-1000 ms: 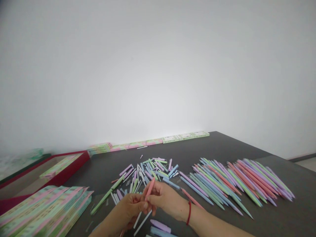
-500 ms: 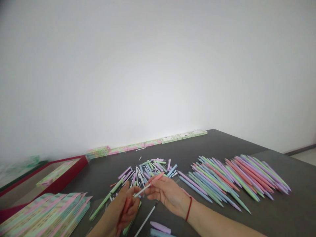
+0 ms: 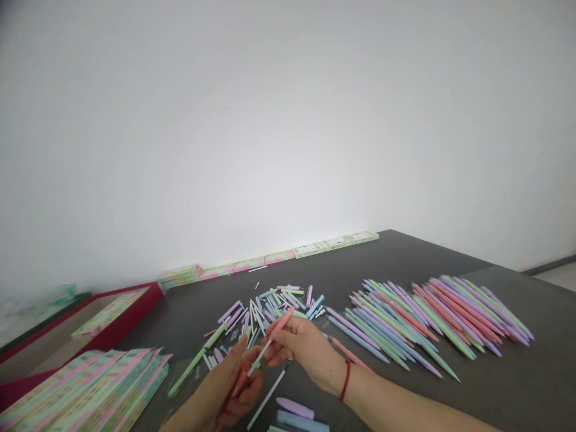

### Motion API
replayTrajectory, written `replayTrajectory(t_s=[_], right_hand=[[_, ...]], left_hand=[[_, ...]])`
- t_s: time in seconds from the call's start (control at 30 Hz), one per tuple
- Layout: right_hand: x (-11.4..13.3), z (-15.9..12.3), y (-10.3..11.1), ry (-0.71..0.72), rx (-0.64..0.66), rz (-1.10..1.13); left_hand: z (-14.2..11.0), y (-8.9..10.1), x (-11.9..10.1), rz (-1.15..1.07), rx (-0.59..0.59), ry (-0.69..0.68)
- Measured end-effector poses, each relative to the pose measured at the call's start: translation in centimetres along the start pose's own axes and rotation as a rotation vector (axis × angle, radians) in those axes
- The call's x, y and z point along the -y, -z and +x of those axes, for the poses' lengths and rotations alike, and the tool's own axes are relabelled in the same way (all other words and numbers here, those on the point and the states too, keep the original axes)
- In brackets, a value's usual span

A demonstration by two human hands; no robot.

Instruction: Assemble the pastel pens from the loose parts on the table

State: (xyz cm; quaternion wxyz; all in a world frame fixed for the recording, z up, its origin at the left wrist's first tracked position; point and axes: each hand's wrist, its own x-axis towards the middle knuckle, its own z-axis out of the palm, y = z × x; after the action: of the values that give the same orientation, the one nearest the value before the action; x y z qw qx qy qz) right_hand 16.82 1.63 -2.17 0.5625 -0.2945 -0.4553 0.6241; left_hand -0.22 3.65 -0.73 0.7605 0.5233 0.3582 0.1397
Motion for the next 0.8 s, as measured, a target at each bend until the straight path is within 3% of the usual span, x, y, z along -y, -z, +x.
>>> replayTrajectory(t_s=[0.37, 0.5, 0.6, 0.7, 0.8], right_hand=[[-0.6, -0.7, -1.0, 0.002, -0.023, -0.172], [-0.8, -0.6, -0.8, -0.007, -0.046, -0.219], [-1.2, -0.4, -0.3, -0.028, -0.055, -0.201], [-1.8, -0.3, 0.1, -0.035, -0.068, -0.171], [-2.1, -0.3, 0.2, 0.016, -0.072, -0.170]], left_hand=[[0.4, 0.0, 0.7, 0.207, -0.064, 0.097], [0.2, 0.2, 0.6, 0.267, -0.138, -0.009], [-0.3, -0.1, 0.3, 0.330, -0.206, -0.163], [-0.9, -0.7, 0.0, 0.572, -0.258, -0.364], [-1.1, -1.1, 0.1, 0.831, -0.287, -0.440]])
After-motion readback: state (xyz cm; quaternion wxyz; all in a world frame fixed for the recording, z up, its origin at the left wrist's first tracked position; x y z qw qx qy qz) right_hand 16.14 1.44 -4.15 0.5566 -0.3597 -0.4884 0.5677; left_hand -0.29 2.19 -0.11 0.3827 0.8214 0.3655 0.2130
